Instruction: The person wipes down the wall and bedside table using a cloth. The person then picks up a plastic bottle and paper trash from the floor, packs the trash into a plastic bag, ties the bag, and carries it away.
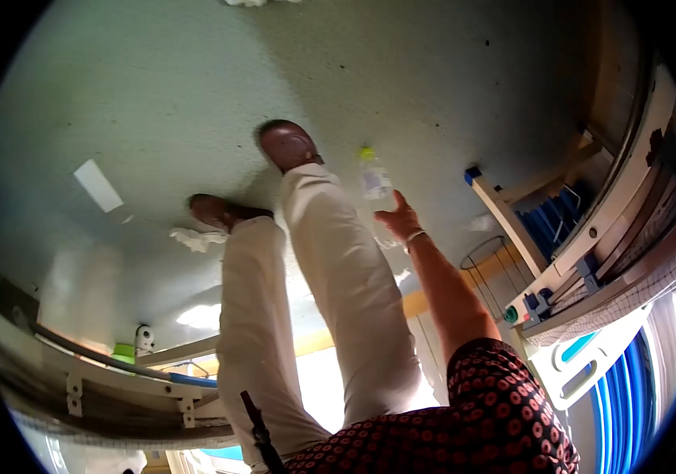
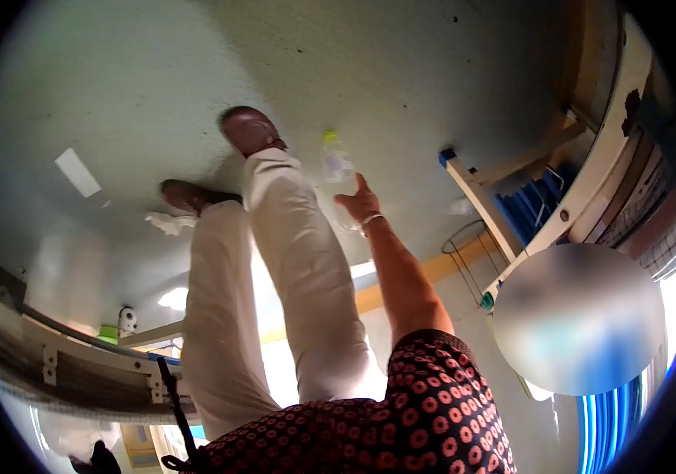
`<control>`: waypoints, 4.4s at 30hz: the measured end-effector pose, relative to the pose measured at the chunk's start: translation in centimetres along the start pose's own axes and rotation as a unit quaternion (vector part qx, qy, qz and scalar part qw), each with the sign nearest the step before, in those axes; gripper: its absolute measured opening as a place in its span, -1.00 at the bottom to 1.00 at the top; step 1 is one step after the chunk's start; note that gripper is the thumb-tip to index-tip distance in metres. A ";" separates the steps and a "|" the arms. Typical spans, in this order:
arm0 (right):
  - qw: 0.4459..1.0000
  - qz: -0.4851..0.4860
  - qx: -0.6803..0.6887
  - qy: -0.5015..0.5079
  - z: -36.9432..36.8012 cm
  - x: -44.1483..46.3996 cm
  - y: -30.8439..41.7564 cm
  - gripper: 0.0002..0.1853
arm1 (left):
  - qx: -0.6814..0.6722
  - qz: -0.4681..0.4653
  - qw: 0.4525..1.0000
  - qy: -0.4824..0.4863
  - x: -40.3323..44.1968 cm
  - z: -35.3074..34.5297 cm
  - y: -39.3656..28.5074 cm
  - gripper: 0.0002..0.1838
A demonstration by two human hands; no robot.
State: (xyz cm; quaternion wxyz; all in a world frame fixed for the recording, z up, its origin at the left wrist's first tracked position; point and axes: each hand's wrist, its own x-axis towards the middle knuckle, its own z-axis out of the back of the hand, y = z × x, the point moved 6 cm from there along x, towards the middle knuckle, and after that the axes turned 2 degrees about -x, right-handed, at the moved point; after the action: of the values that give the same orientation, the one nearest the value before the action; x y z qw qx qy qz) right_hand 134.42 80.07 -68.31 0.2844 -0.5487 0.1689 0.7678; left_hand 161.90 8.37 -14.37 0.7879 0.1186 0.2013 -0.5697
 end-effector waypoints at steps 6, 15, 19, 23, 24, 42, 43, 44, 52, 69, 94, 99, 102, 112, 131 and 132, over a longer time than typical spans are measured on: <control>0.996 -0.030 0.052 0.071 3.5 -5.6 4.0 -0.06 | -0.037 -0.044 0.998 -0.011 -1.7 -0.7 0.4 -0.19; 0.983 0.013 0.142 0.113 7.4 -13.0 6.5 -0.12 | -0.069 -0.148 0.986 -0.023 -6.9 0.2 0.3 -0.28; 0.949 0.004 0.262 0.176 8.3 -16.4 8.5 -0.19 | 0.071 -0.291 0.950 -0.093 -11.7 1.2 -1.9 -0.31; 0.957 0.036 0.226 0.178 9.9 -20.9 11.3 -0.16 | 0.272 -0.383 0.866 -0.171 -14.6 1.8 -2.4 -0.32; 0.957 0.050 0.218 0.183 10.2 -21.5 11.8 -0.16 | 0.222 -0.366 0.891 -0.153 -14.3 2.1 -1.0 -0.33; 0.967 0.196 0.076 0.146 11.8 -34.5 22.3 -0.48 | -0.733 0.098 0.669 0.073 -10.9 -2.0 16.8 -0.58; 0.967 0.200 0.066 0.143 11.5 -35.1 23.1 -0.48 | -0.733 0.121 0.666 0.071 -10.3 -2.9 18.2 -0.58; 0.962 0.220 0.049 0.157 11.1 -35.6 24.0 -0.36 | -0.751 0.095 0.641 0.130 -9.9 -3.8 18.8 -0.58; 0.936 0.310 -0.089 0.138 9.7 -42.0 29.5 -0.35 | -0.811 0.110 0.547 0.175 -12.4 -8.3 14.3 -0.68; 0.902 0.376 -0.127 0.172 5.0 -52.5 37.2 -0.43 | -0.879 -0.145 0.431 0.145 -10.6 7.2 3.5 -0.56; 0.922 0.354 0.014 0.153 6.4 -54.9 36.3 -0.61 | -0.837 0.134 0.393 0.357 -14.5 -8.5 0.4 -0.53; 0.910 0.334 0.114 0.217 8.0 -53.8 37.2 -0.67 | -0.806 0.066 0.407 0.425 -15.2 -7.5 -6.2 -0.50; 0.913 0.314 0.131 0.225 9.5 -51.8 39.5 -0.72 | -0.795 0.020 0.422 0.436 -14.6 -7.3 -9.8 -0.50; 0.904 0.319 0.160 0.236 18.1 -47.5 52.2 -0.58 | -0.805 -0.037 0.433 0.405 -14.1 -6.5 -24.1 -0.51; 0.884 0.266 0.322 0.207 31.3 -41.6 63.5 -0.65 | -0.814 -0.043 0.474 0.334 -0.9 -5.3 -69.3 -0.67; 0.880 0.248 0.350 0.202 31.7 -42.5 65.0 -0.69 | -0.832 -0.066 0.460 0.303 2.0 -5.3 -71.8 -0.62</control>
State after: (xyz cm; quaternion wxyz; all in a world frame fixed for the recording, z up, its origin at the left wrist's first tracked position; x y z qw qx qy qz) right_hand 80.32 36.71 -21.07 0.2180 -0.4968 0.6111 0.5764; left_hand 93.55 -14.28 -16.98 0.3624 -0.4417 0.8132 -0.1108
